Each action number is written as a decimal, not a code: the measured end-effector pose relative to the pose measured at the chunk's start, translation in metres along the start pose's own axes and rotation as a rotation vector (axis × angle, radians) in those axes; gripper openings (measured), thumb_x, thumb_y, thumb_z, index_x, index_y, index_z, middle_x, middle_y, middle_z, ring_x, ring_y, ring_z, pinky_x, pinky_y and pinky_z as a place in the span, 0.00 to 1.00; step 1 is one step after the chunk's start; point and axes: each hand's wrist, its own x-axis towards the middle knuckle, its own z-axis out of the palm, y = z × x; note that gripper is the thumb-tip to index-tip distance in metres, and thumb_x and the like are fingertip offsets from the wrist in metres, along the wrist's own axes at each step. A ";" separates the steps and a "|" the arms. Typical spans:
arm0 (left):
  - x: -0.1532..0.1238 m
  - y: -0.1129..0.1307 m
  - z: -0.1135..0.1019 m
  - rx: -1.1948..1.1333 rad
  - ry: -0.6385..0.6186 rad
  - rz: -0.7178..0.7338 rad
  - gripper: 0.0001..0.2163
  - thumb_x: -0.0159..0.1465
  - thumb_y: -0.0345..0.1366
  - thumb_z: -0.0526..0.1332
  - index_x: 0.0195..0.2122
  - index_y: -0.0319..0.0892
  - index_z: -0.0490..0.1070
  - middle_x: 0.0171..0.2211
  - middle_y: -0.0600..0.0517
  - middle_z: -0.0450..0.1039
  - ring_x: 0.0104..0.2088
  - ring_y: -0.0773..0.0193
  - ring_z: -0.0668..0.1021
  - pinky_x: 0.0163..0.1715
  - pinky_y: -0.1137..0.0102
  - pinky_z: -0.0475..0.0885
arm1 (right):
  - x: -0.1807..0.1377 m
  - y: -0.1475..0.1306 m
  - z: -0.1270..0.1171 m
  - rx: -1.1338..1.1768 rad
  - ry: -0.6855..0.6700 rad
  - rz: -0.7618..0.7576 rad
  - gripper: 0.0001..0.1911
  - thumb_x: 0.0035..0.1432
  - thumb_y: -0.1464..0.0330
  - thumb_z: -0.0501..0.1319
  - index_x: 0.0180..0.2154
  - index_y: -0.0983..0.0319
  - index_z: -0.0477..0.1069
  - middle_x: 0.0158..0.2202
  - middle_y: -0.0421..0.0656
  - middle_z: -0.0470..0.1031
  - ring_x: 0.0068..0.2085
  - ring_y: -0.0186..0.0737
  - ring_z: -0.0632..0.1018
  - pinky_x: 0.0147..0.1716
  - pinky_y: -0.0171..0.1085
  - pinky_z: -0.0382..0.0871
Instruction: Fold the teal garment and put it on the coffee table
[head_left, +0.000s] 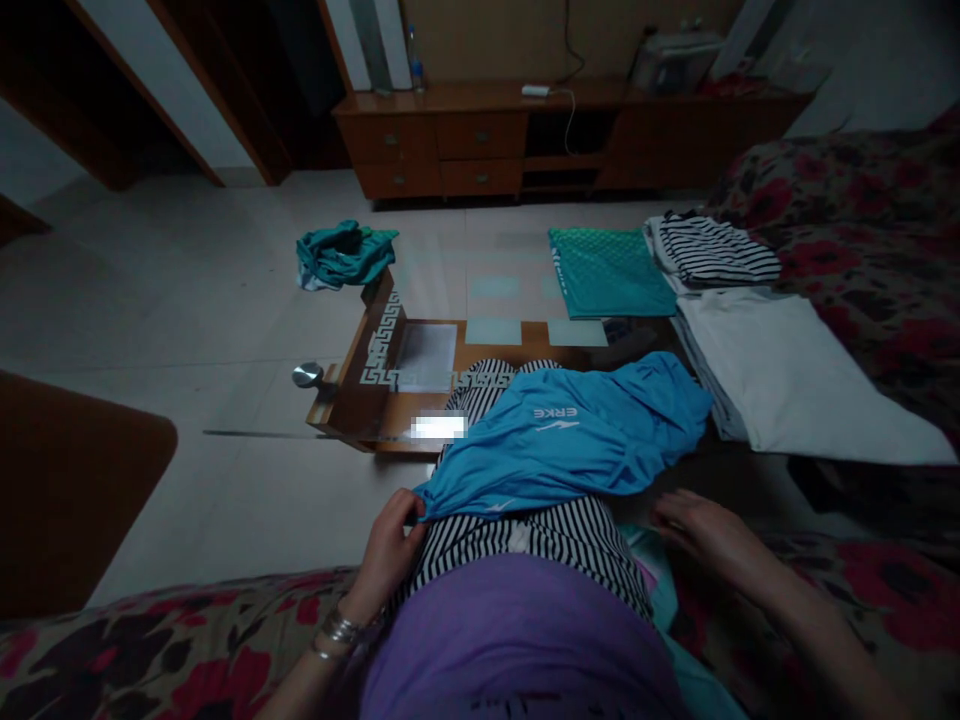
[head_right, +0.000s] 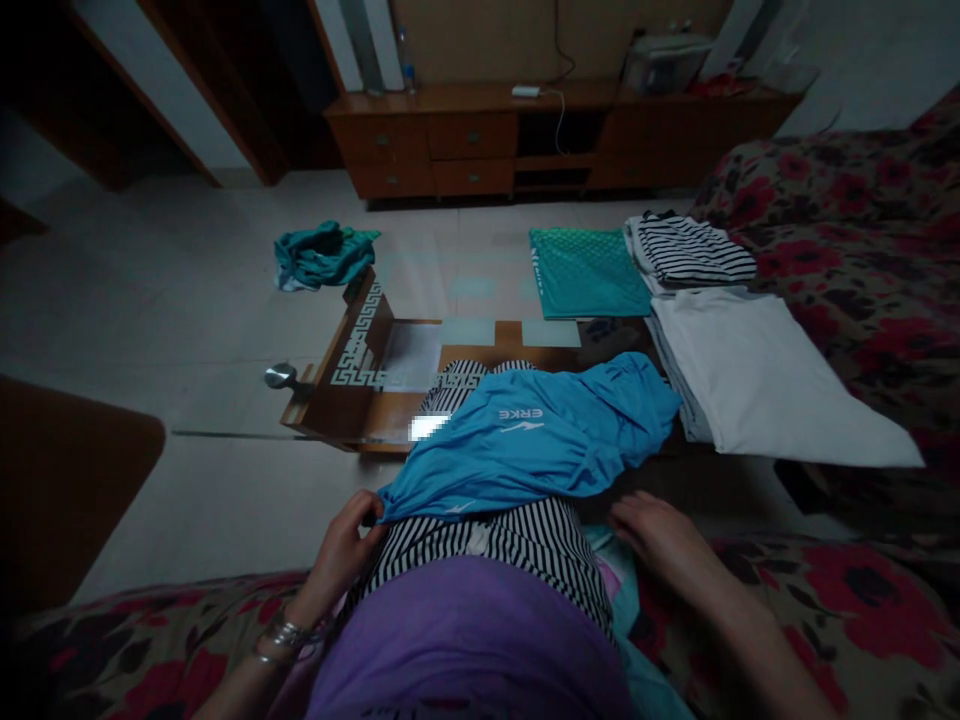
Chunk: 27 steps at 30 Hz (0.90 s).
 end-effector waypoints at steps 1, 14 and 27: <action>0.001 0.000 0.000 -0.004 -0.008 -0.007 0.01 0.55 0.31 0.56 0.29 0.42 0.62 0.29 0.53 0.65 0.32 0.64 0.69 0.34 0.71 0.64 | -0.003 -0.001 0.000 0.019 0.018 0.028 0.05 0.56 0.72 0.57 0.29 0.59 0.70 0.29 0.41 0.72 0.33 0.39 0.72 0.30 0.36 0.61; -0.001 0.000 -0.002 0.003 -0.012 -0.018 0.06 0.57 0.38 0.57 0.27 0.43 0.63 0.27 0.54 0.65 0.30 0.64 0.69 0.32 0.71 0.65 | 0.029 -0.028 0.000 0.034 0.533 -0.004 0.11 0.61 0.75 0.52 0.39 0.61 0.72 0.39 0.47 0.72 0.42 0.43 0.70 0.40 0.40 0.66; -0.020 -0.003 -0.011 0.021 -0.090 -0.032 0.01 0.51 0.32 0.54 0.24 0.43 0.61 0.26 0.53 0.66 0.30 0.62 0.70 0.33 0.71 0.65 | 0.062 -0.009 0.031 -0.196 0.487 -0.005 0.08 0.61 0.71 0.56 0.41 0.62 0.72 0.38 0.46 0.70 0.41 0.44 0.67 0.38 0.39 0.58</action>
